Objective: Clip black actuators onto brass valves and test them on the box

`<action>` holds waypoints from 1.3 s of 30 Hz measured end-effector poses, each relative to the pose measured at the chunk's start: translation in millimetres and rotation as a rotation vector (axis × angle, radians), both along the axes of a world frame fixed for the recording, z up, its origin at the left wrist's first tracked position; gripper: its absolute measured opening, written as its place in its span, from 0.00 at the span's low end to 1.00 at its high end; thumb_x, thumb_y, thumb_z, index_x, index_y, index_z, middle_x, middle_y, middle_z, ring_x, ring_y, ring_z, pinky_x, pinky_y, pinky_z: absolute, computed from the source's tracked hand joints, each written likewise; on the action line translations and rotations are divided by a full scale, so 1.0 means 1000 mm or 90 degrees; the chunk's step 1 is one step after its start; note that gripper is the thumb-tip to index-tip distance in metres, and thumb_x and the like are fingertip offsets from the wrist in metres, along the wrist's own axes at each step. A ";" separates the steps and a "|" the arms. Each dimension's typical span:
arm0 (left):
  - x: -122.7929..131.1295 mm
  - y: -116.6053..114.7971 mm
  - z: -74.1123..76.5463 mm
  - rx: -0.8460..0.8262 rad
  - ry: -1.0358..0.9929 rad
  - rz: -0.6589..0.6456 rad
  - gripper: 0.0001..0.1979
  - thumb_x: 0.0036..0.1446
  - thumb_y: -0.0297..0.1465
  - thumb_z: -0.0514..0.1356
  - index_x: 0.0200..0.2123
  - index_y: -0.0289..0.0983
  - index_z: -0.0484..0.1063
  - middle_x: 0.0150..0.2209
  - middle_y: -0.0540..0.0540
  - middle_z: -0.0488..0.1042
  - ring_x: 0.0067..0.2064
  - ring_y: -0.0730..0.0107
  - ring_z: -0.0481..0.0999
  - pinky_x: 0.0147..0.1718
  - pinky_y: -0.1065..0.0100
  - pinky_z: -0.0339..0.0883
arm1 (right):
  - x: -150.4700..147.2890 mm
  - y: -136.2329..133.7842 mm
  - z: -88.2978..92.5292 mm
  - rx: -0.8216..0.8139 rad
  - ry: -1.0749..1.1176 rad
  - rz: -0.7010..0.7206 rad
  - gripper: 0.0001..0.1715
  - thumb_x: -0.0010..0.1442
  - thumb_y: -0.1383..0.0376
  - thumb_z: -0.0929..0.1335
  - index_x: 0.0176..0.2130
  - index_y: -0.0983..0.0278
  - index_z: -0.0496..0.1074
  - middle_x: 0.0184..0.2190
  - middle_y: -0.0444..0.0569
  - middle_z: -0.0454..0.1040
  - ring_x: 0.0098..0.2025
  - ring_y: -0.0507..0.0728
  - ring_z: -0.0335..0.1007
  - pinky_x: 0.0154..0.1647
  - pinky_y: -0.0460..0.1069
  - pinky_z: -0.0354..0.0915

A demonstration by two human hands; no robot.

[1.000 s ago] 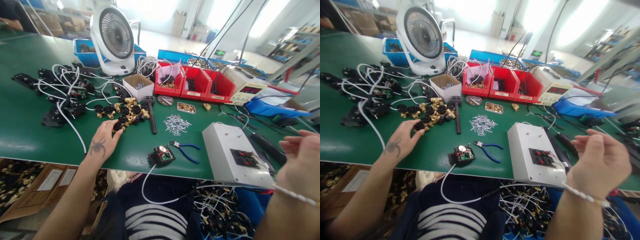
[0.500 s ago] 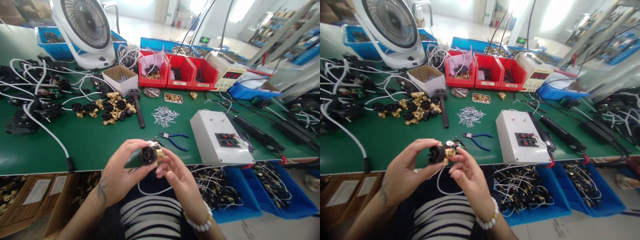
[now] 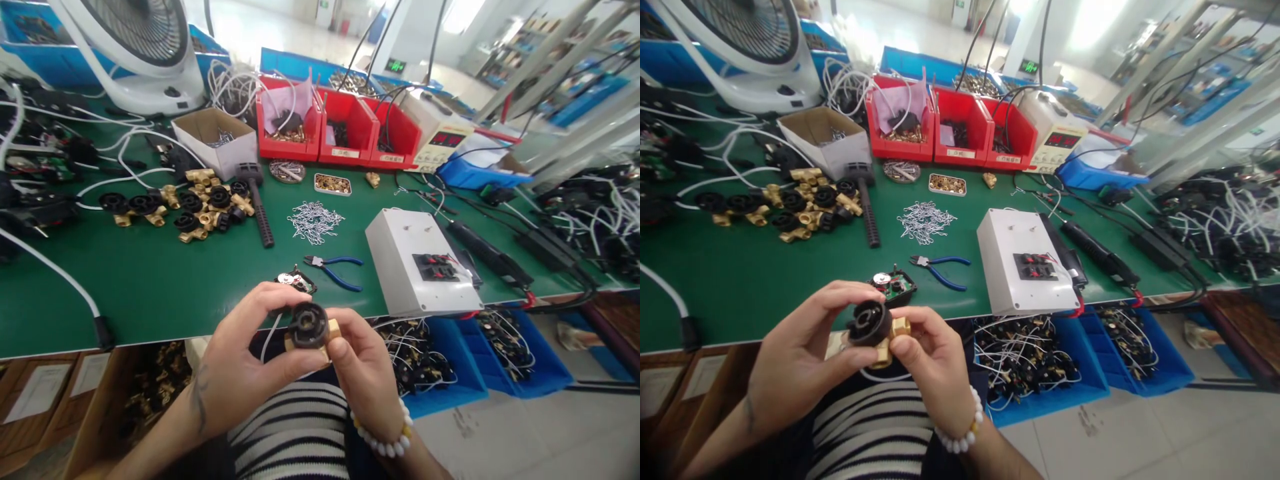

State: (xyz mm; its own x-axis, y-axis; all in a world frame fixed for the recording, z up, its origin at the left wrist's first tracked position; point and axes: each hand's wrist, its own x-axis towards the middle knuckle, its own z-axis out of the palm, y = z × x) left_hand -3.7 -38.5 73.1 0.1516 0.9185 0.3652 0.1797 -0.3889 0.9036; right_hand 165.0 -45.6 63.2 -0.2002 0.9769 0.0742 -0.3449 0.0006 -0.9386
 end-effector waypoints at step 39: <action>-0.006 0.028 -0.007 -0.403 -0.486 0.069 0.26 0.60 0.51 0.61 0.52 0.39 0.75 0.53 0.41 0.79 0.58 0.54 0.76 0.61 0.52 0.67 | 0.001 -0.003 0.008 -0.208 0.156 0.102 0.30 0.52 0.59 0.80 0.53 0.56 0.75 0.41 0.48 0.78 0.31 0.51 0.71 0.36 0.48 0.71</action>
